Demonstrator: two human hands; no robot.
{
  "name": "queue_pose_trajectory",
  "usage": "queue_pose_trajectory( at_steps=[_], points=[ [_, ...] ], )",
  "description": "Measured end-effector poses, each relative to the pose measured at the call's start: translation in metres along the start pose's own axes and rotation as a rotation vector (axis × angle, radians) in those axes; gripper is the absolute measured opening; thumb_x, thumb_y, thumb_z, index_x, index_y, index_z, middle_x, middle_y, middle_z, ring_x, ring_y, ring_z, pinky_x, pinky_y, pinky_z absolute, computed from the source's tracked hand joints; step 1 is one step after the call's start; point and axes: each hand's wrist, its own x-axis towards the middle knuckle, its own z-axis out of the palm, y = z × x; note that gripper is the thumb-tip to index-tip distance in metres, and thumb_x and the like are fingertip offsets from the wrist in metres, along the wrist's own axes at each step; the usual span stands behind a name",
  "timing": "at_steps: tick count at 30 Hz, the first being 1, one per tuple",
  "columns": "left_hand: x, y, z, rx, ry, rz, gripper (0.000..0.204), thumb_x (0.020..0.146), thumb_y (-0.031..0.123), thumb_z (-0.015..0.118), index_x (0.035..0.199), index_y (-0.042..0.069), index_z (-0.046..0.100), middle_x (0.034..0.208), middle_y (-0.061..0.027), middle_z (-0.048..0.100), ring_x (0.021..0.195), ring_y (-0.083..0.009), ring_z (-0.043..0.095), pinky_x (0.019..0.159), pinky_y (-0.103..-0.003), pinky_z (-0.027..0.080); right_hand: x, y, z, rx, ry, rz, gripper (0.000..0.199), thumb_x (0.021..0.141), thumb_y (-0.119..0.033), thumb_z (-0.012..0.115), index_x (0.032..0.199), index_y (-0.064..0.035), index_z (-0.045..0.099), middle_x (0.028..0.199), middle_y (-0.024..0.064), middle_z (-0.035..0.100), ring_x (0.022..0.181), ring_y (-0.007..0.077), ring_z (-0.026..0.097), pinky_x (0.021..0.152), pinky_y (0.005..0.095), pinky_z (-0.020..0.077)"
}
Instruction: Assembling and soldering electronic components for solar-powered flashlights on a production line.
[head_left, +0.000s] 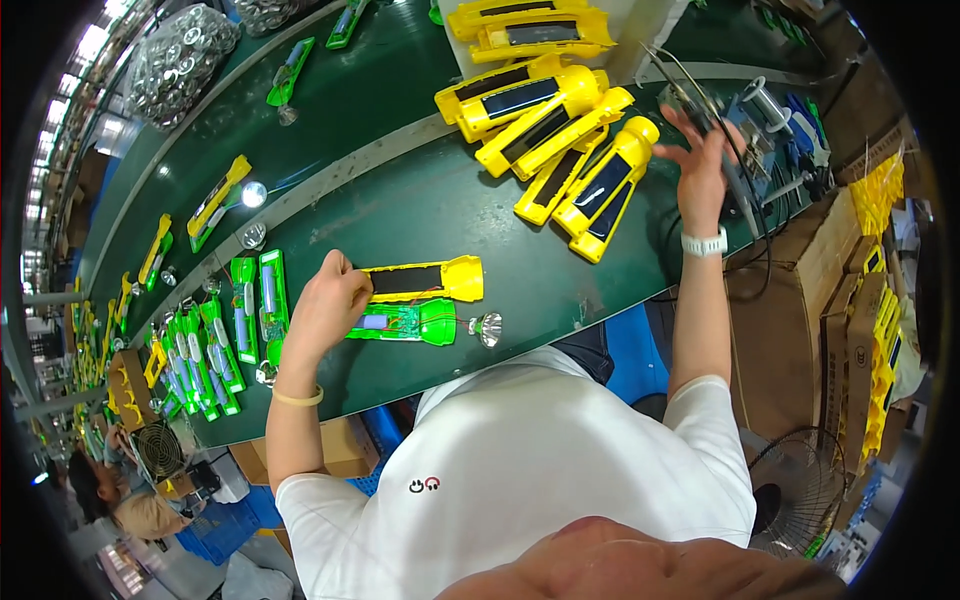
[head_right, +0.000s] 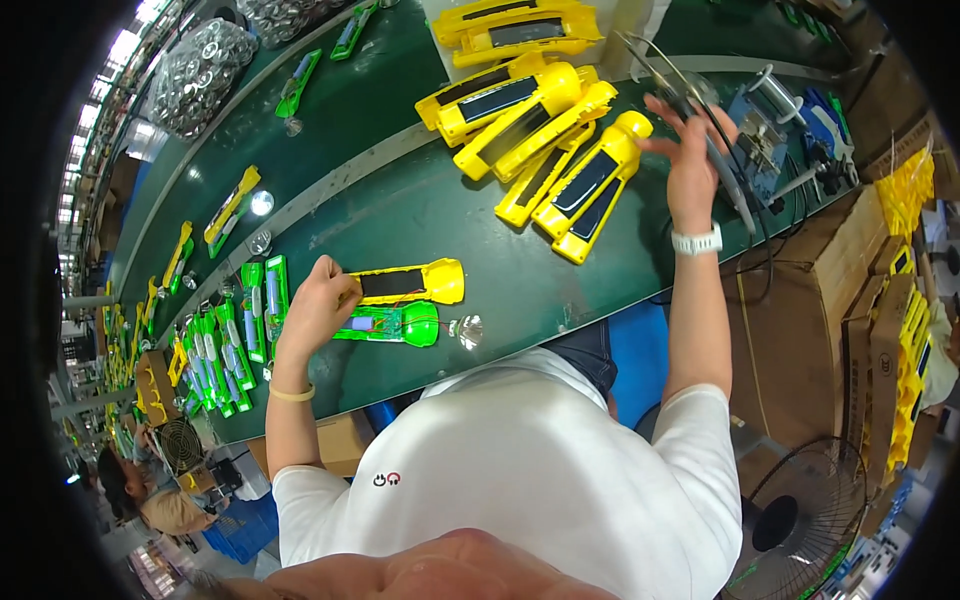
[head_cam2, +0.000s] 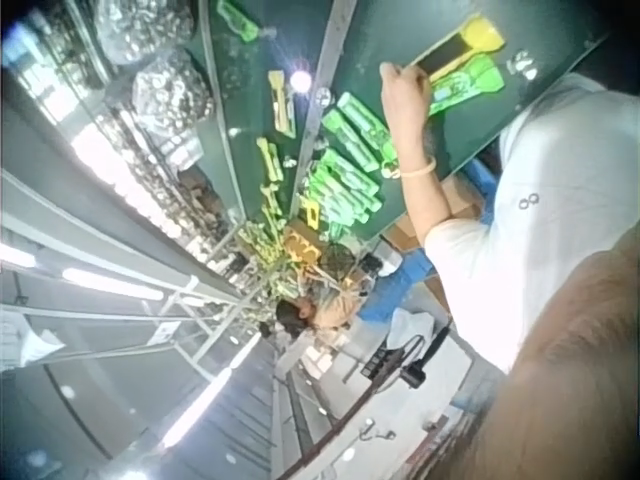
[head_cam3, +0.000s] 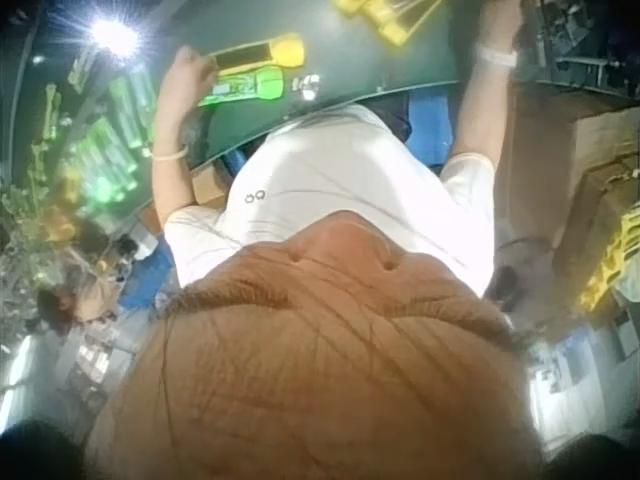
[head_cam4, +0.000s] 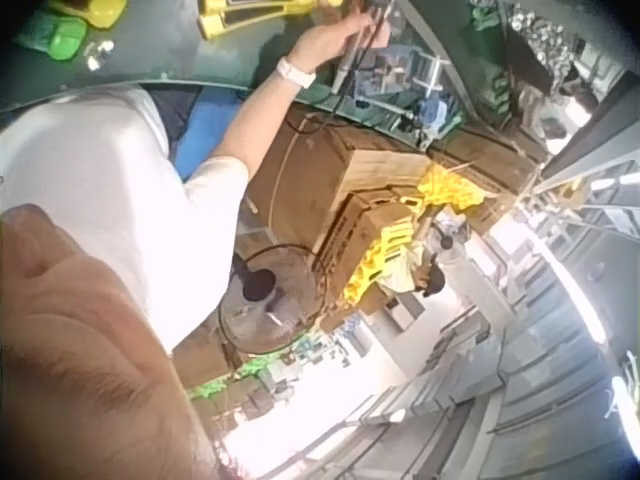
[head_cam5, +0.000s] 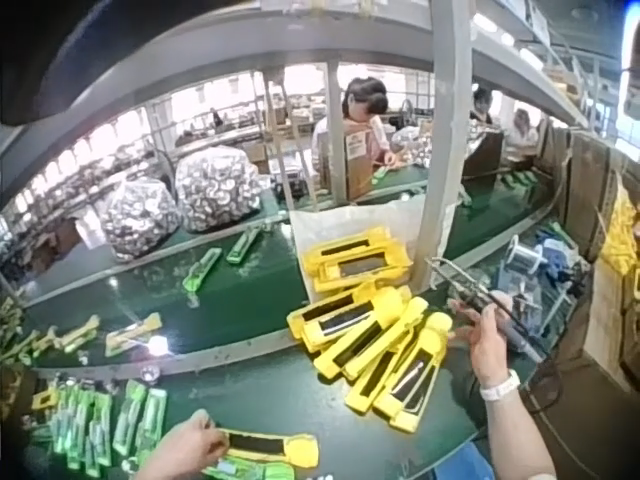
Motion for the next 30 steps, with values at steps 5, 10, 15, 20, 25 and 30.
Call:
queue_pose_trajectory(
  at_steps=[5,10,15,20,25,30],
  points=[
    [0.004,0.001,0.001,0.049,-0.033,0.013,0.007,0.072,0.005,0.065,0.074,0.001,0.06,0.082,-0.0131,0.046,0.074,-0.03,0.053,0.066,-0.037,0.046,0.054,0.043,0.01,0.126,-0.252,0.172,0.036,0.096,-0.033,0.045,0.119,-0.0069,0.034,0.111,0.0142,0.057,0.104,0.0268,0.06,0.069,0.0308,0.0542],
    [-0.004,-0.001,0.003,-0.037,0.039,0.006,0.008,0.077,0.012,0.063,0.078,0.004,0.063,0.084,-0.0129,0.049,0.076,-0.0301,0.056,0.069,-0.038,0.047,0.031,0.029,0.001,0.216,-0.074,0.161,0.037,0.097,-0.035,0.042,0.112,-0.0013,0.045,0.096,0.0147,0.06,0.089,0.0239,0.06,0.082,0.033,0.049],
    [0.007,-0.011,0.004,0.027,0.358,0.125,0.017,0.074,0.012,0.067,0.089,0.004,0.067,0.101,-0.0105,0.058,0.094,-0.0275,0.056,0.081,-0.036,0.047,-0.043,-0.018,0.017,0.149,-0.009,-0.124,0.043,0.092,-0.048,0.044,0.112,-0.0093,0.041,0.101,0.0175,0.06,0.095,0.0292,0.059,0.088,0.0412,0.0473],
    [0.014,-0.022,0.01,0.13,0.366,0.37,0.018,0.069,0.007,0.066,0.086,0.005,0.062,0.112,-0.0109,0.056,0.106,-0.0291,0.053,0.089,-0.039,0.043,-0.079,-0.027,0.043,0.271,0.119,0.083,0.044,0.092,-0.048,0.042,0.116,-0.011,0.045,0.101,0.0186,0.06,0.095,0.0295,0.058,0.091,0.0414,0.0447],
    [-0.034,-0.013,0.002,-0.229,0.037,0.369,0.044,0.061,0.02,0.075,0.1,0.009,0.055,0.122,-0.0153,0.05,0.117,-0.0356,0.045,0.097,-0.044,0.035,-0.097,-0.037,0.068,0.356,0.1,0.301,0.039,0.095,-0.046,0.038,0.113,-0.0112,0.038,0.094,0.0129,0.06,0.087,0.0225,0.059,0.073,0.034,0.0508],
    [-0.049,-0.007,0.03,-0.298,0.123,0.325,0.039,0.064,0.005,0.072,0.096,0.008,0.051,0.111,-0.0148,0.053,0.097,-0.0331,0.053,0.085,-0.039,0.044,-0.126,-0.01,0.128,0.332,-0.057,0.374,0.025,0.099,-0.023,0.037,0.119,-0.0087,0.03,0.113,0.0159,0.053,0.097,0.031,0.06,0.08,0.039,0.0515]
  ],
)
